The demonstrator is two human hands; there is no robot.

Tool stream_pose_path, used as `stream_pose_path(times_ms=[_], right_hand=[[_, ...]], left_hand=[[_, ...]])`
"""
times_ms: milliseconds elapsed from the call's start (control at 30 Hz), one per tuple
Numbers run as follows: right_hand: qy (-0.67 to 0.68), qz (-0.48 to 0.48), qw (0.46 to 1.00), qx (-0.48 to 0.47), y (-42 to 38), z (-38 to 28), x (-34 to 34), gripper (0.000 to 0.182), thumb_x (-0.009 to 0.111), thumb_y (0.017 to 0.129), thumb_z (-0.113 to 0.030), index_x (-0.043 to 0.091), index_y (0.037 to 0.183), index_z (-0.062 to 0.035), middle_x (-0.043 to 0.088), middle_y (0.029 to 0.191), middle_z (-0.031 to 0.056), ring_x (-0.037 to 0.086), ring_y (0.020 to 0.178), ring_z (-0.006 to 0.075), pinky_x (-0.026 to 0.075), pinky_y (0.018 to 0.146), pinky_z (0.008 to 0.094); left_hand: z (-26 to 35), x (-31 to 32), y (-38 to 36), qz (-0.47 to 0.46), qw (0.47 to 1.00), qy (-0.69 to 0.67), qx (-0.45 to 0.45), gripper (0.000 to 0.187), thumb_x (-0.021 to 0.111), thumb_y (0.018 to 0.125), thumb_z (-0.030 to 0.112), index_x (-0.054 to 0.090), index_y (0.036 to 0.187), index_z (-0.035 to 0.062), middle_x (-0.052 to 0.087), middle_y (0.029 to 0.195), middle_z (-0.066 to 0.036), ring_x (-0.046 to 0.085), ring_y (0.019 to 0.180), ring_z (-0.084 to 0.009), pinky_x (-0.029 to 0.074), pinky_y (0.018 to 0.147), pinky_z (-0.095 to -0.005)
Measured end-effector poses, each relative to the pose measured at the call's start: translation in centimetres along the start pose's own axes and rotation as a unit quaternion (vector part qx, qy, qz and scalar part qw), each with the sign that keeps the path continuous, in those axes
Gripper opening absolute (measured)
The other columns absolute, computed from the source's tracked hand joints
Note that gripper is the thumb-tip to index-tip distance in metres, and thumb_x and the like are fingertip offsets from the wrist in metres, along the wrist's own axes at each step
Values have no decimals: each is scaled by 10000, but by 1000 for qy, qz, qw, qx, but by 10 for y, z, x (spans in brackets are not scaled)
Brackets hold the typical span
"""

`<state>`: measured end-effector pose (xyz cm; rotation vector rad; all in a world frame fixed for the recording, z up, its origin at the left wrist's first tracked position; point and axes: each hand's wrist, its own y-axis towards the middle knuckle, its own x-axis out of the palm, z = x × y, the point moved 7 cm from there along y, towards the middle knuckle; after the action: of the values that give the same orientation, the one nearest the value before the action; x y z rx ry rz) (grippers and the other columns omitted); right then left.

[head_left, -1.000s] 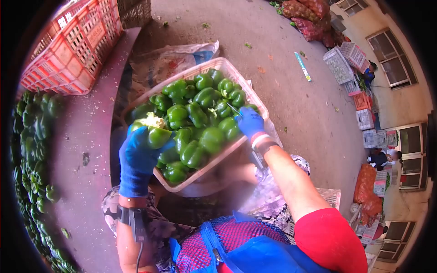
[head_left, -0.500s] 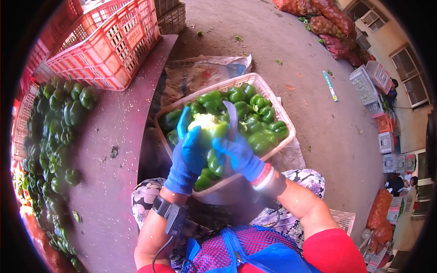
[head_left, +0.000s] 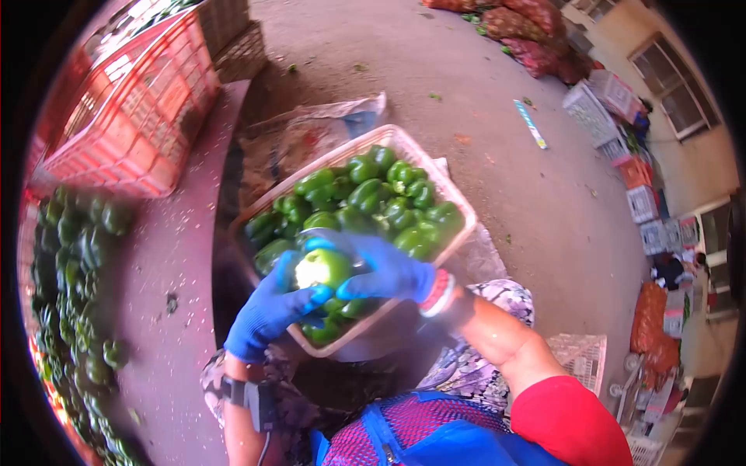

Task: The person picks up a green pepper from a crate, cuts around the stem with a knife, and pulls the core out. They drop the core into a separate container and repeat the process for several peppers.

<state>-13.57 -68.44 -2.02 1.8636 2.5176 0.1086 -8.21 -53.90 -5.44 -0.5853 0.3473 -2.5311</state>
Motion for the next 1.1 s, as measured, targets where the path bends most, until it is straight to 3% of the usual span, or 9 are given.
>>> stream_pose_path(times_ms=[133,267,467,600,800,900,967,1033,1100], right_hand=[[14,28,999,-31,2,1,17,1046,819,785,-523,321,1564,-33,273,1641,162,273,1504,273,228,1211,396],[95,53,994,-2,-3,11,15,966,834,821,-308,273,1574,-81,632,1249,102,571,1139,149,444,984,299],[304,78,942,119,-6,27,28,324,738,856,-385,661,958,-87,648,763,8,507,547,75,382,491,226],[413,102,900,99,2,36,29,454,709,916,-337,611,1262,-60,692,903,75,567,542,128,448,480,249],[420,174,879,143,5,46,17,285,702,917,-307,669,1056,-61,672,748,38,597,522,137,489,483,262],[432,173,876,126,6,46,18,296,690,928,-336,657,1051,-69,667,752,48,596,513,161,480,463,268],[396,170,893,131,10,62,12,308,695,920,-350,660,1045,-71,668,759,44,598,517,147,476,464,254],[298,188,924,148,11,59,4,318,707,905,-362,669,1027,-70,664,752,27,594,519,117,473,472,227],[263,193,937,121,19,52,0,349,721,895,-353,658,1086,-67,663,818,5,606,594,86,478,516,207]], left_hand=[[1,-8,3,35,996,-6,82,509,777,905,264,595,1316,25,661,1146,-37,630,1006,-124,521,892,-275],[4,-5,3,40,996,17,82,477,746,936,293,628,1288,-7,676,1170,-40,614,1050,-114,497,933,-275],[7,-3,2,70,992,-19,104,525,697,954,314,604,1313,-58,681,1195,-87,626,1034,-125,502,929,-288],[20,-8,2,123,974,63,177,519,599,984,370,621,1280,-55,677,1144,-91,628,1003,-134,506,889,-289],[16,-12,9,227,949,58,211,290,656,967,288,678,1058,14,636,947,6,562,841,-67,482,732,-270],[45,-3,3,217,858,273,377,265,680,961,265,693,1037,12,651,961,2,571,849,-70,503,727,-288],[20,-4,14,206,961,-88,162,261,696,956,267,690,1023,15,662,949,-3,574,832,-73,507,718,-290],[27,-10,8,268,920,243,153,286,670,982,295,682,1048,17,665,933,2,586,846,-55,500,737,-243],[36,-8,4,332,883,282,175,332,683,978,325,665,975,-7,668,852,-18,525,769,-54,483,674,-261]])
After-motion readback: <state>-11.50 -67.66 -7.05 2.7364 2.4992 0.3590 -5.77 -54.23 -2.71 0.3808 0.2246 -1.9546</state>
